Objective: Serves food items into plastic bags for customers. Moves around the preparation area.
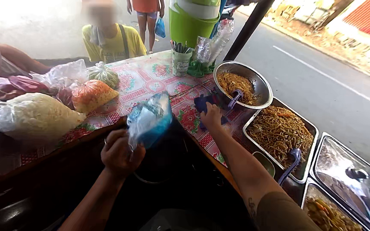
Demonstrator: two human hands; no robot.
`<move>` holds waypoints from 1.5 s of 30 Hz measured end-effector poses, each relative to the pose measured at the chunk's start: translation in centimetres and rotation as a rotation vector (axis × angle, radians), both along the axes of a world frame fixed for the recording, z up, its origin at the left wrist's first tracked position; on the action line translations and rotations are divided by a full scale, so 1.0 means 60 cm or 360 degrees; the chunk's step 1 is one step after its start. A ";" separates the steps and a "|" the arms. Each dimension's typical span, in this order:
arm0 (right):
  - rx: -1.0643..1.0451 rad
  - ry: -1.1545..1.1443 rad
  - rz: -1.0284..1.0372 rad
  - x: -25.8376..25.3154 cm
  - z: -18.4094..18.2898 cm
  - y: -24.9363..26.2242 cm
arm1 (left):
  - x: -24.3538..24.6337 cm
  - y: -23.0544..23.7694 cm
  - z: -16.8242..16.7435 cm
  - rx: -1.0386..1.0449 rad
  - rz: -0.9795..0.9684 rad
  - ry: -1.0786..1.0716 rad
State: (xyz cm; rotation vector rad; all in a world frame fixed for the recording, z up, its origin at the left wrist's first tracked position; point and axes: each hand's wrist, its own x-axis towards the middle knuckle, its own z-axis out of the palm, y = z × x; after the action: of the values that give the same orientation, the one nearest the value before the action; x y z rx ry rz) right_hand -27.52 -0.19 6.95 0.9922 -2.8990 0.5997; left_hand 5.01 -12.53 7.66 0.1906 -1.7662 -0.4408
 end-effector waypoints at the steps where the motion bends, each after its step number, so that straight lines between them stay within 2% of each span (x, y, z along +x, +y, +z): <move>1: -0.0085 -0.0055 -0.0099 0.009 -0.015 -0.004 | -0.011 -0.045 -0.009 -0.0002 0.0024 0.0025; 3: -0.0269 0.0051 -0.0286 0.028 -0.029 -0.011 | -0.039 -0.129 -0.032 0.0060 0.0127 0.0005; 5: -0.0294 0.0159 -0.0475 0.037 -0.035 -0.014 | -0.061 -0.191 -0.060 0.0146 0.0299 -0.0165; 7: -0.0160 -0.0048 -0.0694 0.035 -0.030 -0.013 | -0.070 -0.223 -0.085 0.0317 0.0351 -0.0376; 9: -0.0113 -0.0258 -0.0700 0.012 -0.025 -0.023 | -0.068 -0.235 -0.097 0.0504 0.0321 -0.0628; 13: -0.0061 -0.0250 -0.0254 0.010 -0.034 -0.032 | -0.059 -0.249 -0.096 0.0626 0.0169 -0.0787; 17: -0.0070 -0.0234 0.0474 0.142 -0.041 0.072 | -0.054 -0.265 -0.100 0.0798 -0.0008 -0.0722; 19: 0.0137 -0.0469 0.0576 0.237 -0.010 0.155 | -0.050 -0.268 -0.094 0.0880 -0.0067 -0.0772; 20: 0.0248 -0.0632 0.0515 0.277 0.019 0.186 | -0.052 -0.268 -0.090 0.0911 -0.0097 -0.0797; 21: 0.0206 -0.0703 0.0422 0.302 0.039 0.210 | -0.053 -0.268 -0.087 0.0925 -0.0118 -0.0806; 24: -0.0337 -0.0455 -0.0140 0.312 0.068 0.210 | -0.051 -0.266 -0.083 0.0928 -0.0125 -0.0855; 26: -0.0431 -0.0150 -0.0361 0.252 0.058 0.173 | -0.049 -0.266 -0.073 0.0945 -0.0121 -0.0906; 28: -0.0376 -0.0025 -0.0556 0.174 0.030 0.130 | -0.049 -0.265 -0.073 0.0940 -0.0106 -0.0918; 32: -0.0123 -0.0251 -0.0980 0.062 -0.014 0.030 | -0.052 -0.264 -0.069 0.0927 -0.0063 -0.0901; 34: -0.0053 -0.0287 -0.0900 0.032 -0.022 0.002 | -0.054 -0.266 -0.070 0.0926 -0.0048 -0.0897; 36: -0.0002 -0.0242 -0.0567 0.023 -0.042 0.005 | -0.055 -0.268 -0.075 0.0916 -0.0049 -0.0886; 38: -0.0021 -0.0336 -0.0069 0.090 -0.039 0.035 | -0.053 -0.268 -0.076 0.0916 -0.0070 -0.0861; 41: -0.0124 -0.0773 0.0554 0.253 0.008 0.106 | -0.046 -0.265 -0.067 0.0979 -0.0112 -0.0879; 43: -0.0416 -0.0892 0.0567 0.292 0.040 0.139 | -0.044 -0.265 -0.059 0.1019 -0.0126 -0.0890; 45: -0.0724 -0.0690 0.0064 0.274 0.057 0.140 | -0.042 -0.264 -0.058 0.1036 -0.0138 -0.0917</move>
State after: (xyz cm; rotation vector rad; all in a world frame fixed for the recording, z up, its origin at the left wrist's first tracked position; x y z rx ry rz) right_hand -11.05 8.23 10.39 0.9462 -2.8502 1.5627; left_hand 2.51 -28.37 4.19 0.7630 -2.1352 -1.1035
